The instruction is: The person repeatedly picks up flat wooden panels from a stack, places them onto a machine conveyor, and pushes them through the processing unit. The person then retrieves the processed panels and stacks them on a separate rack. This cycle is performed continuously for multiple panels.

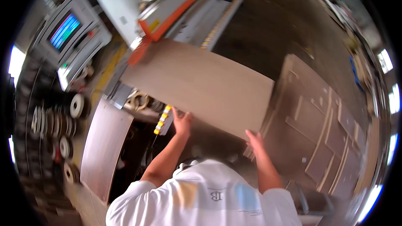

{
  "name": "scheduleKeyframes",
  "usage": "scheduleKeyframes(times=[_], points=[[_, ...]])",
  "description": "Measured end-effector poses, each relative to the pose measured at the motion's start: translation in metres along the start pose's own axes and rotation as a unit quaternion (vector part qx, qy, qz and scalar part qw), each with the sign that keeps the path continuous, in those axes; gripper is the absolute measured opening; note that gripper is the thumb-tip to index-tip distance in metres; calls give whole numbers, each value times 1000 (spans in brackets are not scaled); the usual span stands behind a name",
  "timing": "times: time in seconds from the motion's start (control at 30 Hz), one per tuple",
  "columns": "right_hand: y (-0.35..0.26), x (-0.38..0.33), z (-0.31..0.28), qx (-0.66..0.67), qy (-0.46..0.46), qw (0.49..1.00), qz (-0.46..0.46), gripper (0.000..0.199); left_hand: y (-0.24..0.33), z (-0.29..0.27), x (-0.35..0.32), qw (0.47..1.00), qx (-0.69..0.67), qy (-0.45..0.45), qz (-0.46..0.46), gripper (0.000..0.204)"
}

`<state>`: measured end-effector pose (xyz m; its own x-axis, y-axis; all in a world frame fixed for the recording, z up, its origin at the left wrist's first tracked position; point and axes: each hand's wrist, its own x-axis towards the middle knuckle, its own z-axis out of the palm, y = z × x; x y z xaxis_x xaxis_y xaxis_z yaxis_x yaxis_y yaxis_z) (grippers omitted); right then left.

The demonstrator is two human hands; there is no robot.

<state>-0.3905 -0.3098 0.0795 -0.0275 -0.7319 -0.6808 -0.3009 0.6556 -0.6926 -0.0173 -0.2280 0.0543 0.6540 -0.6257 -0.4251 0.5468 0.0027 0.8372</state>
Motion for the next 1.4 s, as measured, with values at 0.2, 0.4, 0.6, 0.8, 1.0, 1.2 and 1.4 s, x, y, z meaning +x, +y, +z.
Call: scheduleKeyframes(times=[0.2, 0.4, 0.6, 0.8, 1.0, 1.2, 1.4], points=[[19, 65, 7, 106, 84, 990, -29, 67, 14, 41, 40, 996, 20, -81, -43, 92], [80, -9, -13, -19, -4, 997, -78, 53, -51, 15, 52, 950, 148, -237, -142, 39], [272, -84, -56, -159, -1, 984, 77, 40, -136, -10, -6, 838, 297, -333, -314, 28], [352, -146, -85, 191, 178, 941, 215, 42, -193, -12, -37, 697, 445, -525, -201, 38], [475, -77, -120, 139, 214, 953, 162, 32, -171, 92, -87, 647, 520, -474, -294, 38], [388, -1, -289, 201, 364, 896, 157, 32, -200, 149, -105, 575, 631, -463, -240, 38], [464, 105, -468, -33, 531, 842, 91, 53, -212, 187, -138, 559, 645, -444, -273, 44]])
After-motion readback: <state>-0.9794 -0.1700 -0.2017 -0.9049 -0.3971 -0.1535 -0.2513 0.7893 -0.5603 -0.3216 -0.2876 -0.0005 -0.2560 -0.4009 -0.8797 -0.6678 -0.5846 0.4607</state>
